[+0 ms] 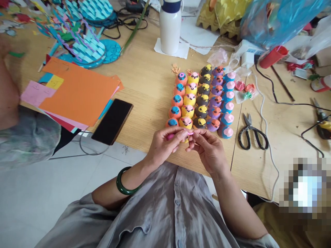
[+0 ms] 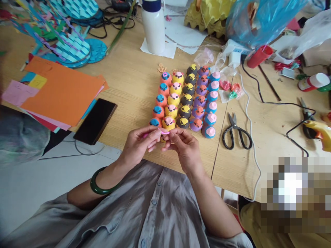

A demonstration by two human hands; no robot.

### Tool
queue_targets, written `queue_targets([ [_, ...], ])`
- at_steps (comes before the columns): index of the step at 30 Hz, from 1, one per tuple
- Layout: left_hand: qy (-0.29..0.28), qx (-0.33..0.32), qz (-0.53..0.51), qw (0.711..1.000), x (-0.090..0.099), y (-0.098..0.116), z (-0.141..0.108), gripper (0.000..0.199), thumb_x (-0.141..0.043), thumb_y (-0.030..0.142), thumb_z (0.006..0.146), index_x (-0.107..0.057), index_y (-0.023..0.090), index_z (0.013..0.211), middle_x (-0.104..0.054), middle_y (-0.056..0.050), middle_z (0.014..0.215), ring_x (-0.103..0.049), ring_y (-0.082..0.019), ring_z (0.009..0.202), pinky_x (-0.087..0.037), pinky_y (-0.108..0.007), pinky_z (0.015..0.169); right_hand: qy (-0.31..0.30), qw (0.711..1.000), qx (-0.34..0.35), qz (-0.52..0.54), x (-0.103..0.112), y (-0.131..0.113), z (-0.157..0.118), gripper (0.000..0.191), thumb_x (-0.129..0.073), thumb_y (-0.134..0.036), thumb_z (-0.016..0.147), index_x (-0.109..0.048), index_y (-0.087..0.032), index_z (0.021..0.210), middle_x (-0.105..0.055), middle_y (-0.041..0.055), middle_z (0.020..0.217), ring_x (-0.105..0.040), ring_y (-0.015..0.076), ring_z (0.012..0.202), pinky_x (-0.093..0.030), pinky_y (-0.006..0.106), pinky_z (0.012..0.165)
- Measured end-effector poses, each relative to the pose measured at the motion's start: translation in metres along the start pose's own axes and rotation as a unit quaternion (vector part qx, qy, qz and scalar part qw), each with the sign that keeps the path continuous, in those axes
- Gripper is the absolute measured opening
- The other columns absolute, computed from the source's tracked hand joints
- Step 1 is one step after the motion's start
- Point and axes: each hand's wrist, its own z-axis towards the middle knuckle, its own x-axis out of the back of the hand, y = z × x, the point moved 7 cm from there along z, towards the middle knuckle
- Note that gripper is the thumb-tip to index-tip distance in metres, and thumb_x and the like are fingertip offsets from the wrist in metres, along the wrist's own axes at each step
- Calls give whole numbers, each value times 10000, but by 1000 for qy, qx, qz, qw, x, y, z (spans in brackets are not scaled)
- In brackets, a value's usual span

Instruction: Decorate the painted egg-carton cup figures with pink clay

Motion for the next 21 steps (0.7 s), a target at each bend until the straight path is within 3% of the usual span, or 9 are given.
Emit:
queue_targets([
  [5,-5,17,6,1000,-2,2,-1,299,-740,457,863,-805,179,954,-576,2,700,-386,-29,490,-322,-172,416,58,991,84,-81,2,-15,-5,161,-805,-303,811,-710,-208,899,-677,-20,733,-634,112,661,-654,286,618],
  [9,3,10,63,998,-2,6,-3,339,-709,479,881,-790,166,986,-571,-3,645,-400,-55,475,-322,-191,393,80,961,174,-199,-2,-29,-12,78,-750,-269,860,-710,-223,909,-685,-2,855,-658,124,736,-660,291,664],
  [12,8,-3,87,996,-2,8,-5,341,-687,477,899,-778,158,974,-524,11,581,-384,-66,464,-315,-201,392,73,924,239,-289,-8,-37,-18,60,-682,-227,913,-712,-243,962,-675,6,941,-661,131,821,-657,290,705],
  [15,31,-38,135,990,1,14,-5,327,-680,468,907,-773,159,958,-599,-16,672,-399,-61,482,-322,-204,413,65,883,295,-360,-13,-42,-22,124,-633,-193,940,-707,-260,1013,-675,16,985,-663,142,857,-662,309,716],
  [21,22,-101,223,969,-3,23,-6,292,-677,429,916,-774,155,897,-565,4,658,-397,-62,505,-311,-203,443,67,774,401,-487,-26,-53,-27,187,-586,-139,953,-726,-256,991,-713,50,970,-693,179,878,-632,358,731],
])
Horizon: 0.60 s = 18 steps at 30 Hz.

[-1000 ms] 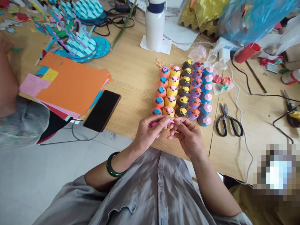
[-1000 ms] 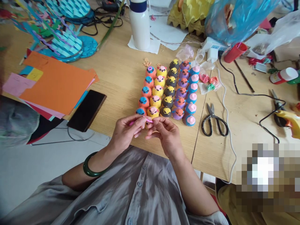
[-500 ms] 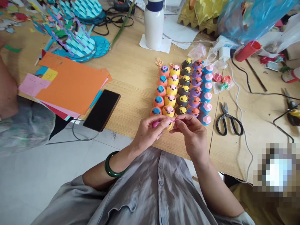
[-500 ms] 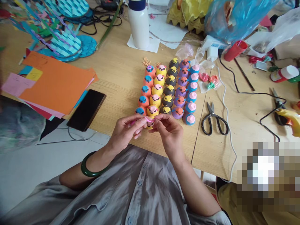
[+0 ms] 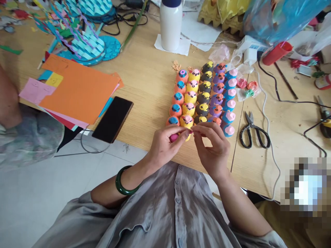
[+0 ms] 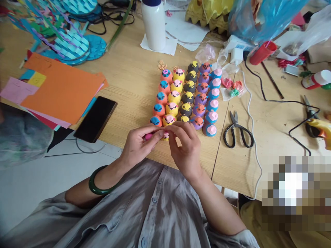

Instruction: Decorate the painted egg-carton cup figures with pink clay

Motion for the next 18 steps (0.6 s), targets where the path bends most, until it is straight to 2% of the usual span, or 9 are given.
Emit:
queue_targets([
  [3,-23,-1,6,1000,-3,1,0,274,-665,401,927,-767,149,890,-468,38,574,-376,-64,486,-302,-209,449,-16,999,39,-21,-3,-4,1,223,-575,-105,952,-728,-254,1015,-721,53,963,-680,189,878,-602,384,755],
  [6,-34,16,-2,999,-4,0,0,275,-645,388,937,-753,147,861,-411,54,522,-361,-66,466,-293,-213,447,-28,999,35,-16,-5,-1,0,290,-569,-95,947,-696,-251,1157,-719,51,958,-647,194,883,-605,367,719],
  [9,-47,32,-7,998,-5,-2,0,278,-636,380,936,-739,148,823,-419,53,503,-375,-72,460,-301,-217,447,-42,999,28,-8,-5,2,-2,369,-559,-95,940,-653,-251,1262,-715,52,959,-623,200,885,-613,367,716],
  [12,-60,34,4,998,-5,-1,1,275,-629,359,931,-723,151,776,-415,54,491,-382,-73,457,-310,-217,452,-57,997,42,-20,-6,1,-2,380,-559,-97,937,-647,-253,1272,-724,54,956,-616,211,874,-605,398,743],
  [18,-65,52,-9,997,-4,-2,2,291,-623,364,928,-689,162,729,-419,55,487,-373,-71,447,-326,-219,454,-80,986,115,-90,-7,-11,1,410,-556,-86,947,-638,-270,1305,-741,53,962,-645,222,895,-573,413,796],
])
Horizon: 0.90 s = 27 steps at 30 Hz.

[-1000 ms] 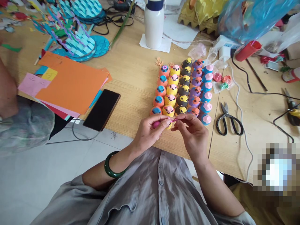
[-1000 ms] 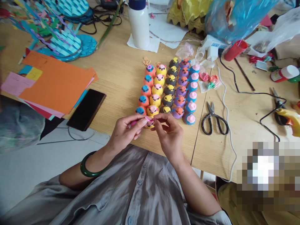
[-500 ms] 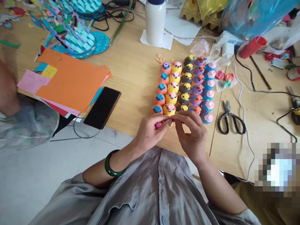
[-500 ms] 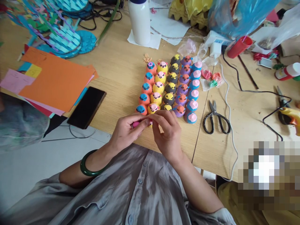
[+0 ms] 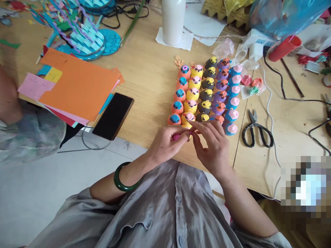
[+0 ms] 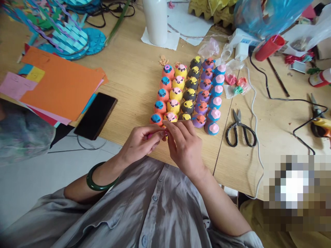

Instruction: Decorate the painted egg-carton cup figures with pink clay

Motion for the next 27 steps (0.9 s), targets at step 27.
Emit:
queue_targets([
  [27,113,-115,41,986,12,6,-9,292,-672,339,936,-790,159,1134,-791,-60,856,-626,-84,594,-502,-195,545,51,906,-323,269,-6,36,-15,101,-743,-310,871,-724,-212,854,-699,-2,846,-655,115,742,-600,260,685],
])
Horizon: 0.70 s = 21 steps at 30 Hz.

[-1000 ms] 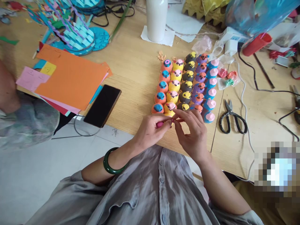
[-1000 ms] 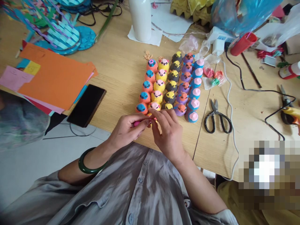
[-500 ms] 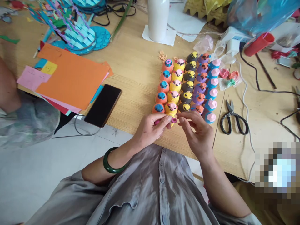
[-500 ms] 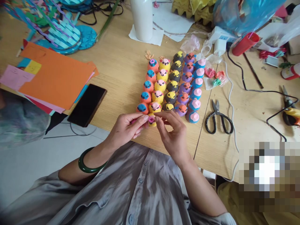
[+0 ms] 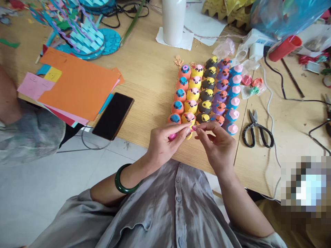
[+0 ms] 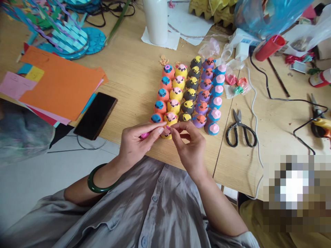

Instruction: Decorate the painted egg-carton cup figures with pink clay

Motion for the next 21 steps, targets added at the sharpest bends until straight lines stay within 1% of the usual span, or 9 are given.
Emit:
queue_targets([
  [2,-11,4,-4,1000,-3,-3,0,298,-693,349,922,-794,152,1121,-790,-58,825,-615,-85,565,-518,-206,555,-5,1000,-17,17,-1,2,1,114,-753,-319,860,-732,-208,847,-715,2,834,-664,118,729,-605,260,679],
  [6,-11,19,0,1000,-4,-6,1,279,-738,351,885,-807,170,1085,-757,-36,725,-636,-108,604,-526,-210,569,-26,996,-48,70,-5,5,1,159,-793,-349,825,-741,-200,843,-720,4,816,-668,113,679,-627,255,643],
  [9,-2,29,5,1000,-3,-5,2,225,-738,348,883,-820,171,994,-706,-7,638,-528,-71,515,-466,-191,511,-34,991,-67,108,-8,6,1,170,-798,-355,824,-741,-195,840,-712,3,807,-670,110,680,-643,250,635],
  [11,2,37,-5,999,-2,-5,3,221,-726,359,891,-821,167,949,-672,7,601,-459,-53,476,-430,-185,487,-30,988,-80,130,-9,8,1,175,-782,-363,842,-744,-199,891,-710,1,809,-673,112,693,-651,252,633],
  [14,-2,65,-42,997,-2,-8,3,248,-723,396,890,-821,175,946,-669,6,606,-454,-49,470,-401,-183,465,-28,985,-91,146,-9,10,-2,199,-742,-390,880,-743,-204,949,-702,-3,785,-665,112,689,-656,255,621],
  [18,-21,101,-88,991,-5,-13,1,286,-722,440,883,-823,187,973,-718,-18,678,-498,-58,481,-366,-186,429,-29,987,-90,133,-9,10,-3,200,-778,-393,847,-743,-196,858,-697,4,793,-652,107,676,-650,244,599],
  [21,-38,109,-91,989,-8,-12,1,328,-681,461,911,-815,167,852,-725,-33,693,-509,-58,490,-361,-186,429,-29,988,-89,125,-9,10,-2,218,-799,-399,824,-731,-191,818,-688,4,770,-653,109,667,-651,246,600],
])
